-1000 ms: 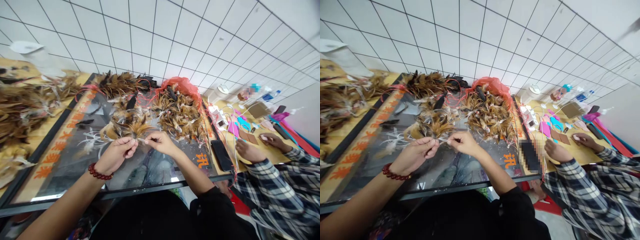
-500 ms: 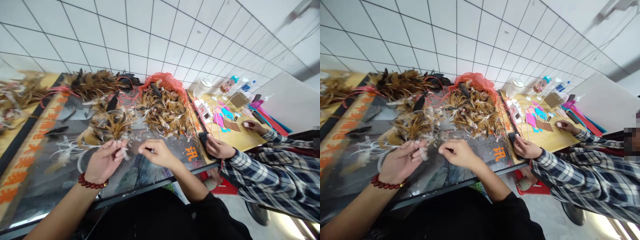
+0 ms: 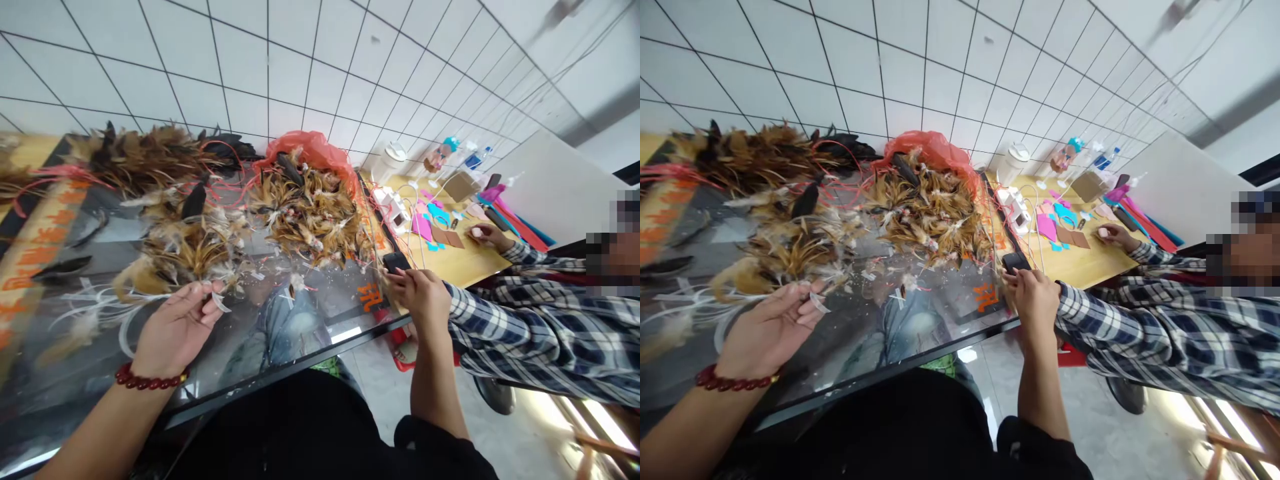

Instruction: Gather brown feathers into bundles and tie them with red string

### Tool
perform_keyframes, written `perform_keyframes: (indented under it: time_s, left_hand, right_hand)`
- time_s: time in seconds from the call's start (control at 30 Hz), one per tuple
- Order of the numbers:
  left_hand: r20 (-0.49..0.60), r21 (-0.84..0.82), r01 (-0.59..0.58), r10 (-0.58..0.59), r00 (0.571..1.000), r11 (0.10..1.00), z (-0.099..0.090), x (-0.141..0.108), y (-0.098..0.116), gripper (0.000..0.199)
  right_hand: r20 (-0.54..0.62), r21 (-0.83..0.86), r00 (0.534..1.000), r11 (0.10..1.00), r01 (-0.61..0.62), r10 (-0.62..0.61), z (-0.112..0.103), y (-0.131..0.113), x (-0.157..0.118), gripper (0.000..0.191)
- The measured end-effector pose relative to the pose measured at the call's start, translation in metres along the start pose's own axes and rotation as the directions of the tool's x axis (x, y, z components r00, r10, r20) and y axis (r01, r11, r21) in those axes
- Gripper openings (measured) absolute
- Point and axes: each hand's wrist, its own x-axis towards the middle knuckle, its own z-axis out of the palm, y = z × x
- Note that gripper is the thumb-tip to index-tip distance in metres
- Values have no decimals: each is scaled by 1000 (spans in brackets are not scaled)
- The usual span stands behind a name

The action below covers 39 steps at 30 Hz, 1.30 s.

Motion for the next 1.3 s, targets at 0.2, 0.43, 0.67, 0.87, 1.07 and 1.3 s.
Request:
perform_keyframes:
  time_s: [0.2,0.43,0.67,0.87,1.07,1.3]
  left_hand:
    - [29,3,-21,21,999,1000,-7,-1,-5,9]
    - [7,-7,-29,29,1000,1000,-10,-1,-8,6]
    - [-11,-31,6,-6,1000,999,-8,-2,-8,9]
    - [-36,-29,4,-5,999,1000,-4,-5,-6,26]
    - [-8,-21,-1,1,1000,1000,-7,-3,-7,27]
    - [-27,-61,-11,10,1000,998,-8,-1,-6,18]
  right_hand:
    - [107,-324,994,944,54,-20,19,-8,12,24]
    - [242,-266,970,962,60,6,47,-1,12,36]
    - [165,126,985,989,-76,55,61,14,18,36]
    - [85,919,924,328,-217,373,17,-13,26,28]
    - [233,972,972,-19,-233,31,-35,-106,17,27]
    - [498,707,774,-334,-623,-391,-26,-179,11,23]
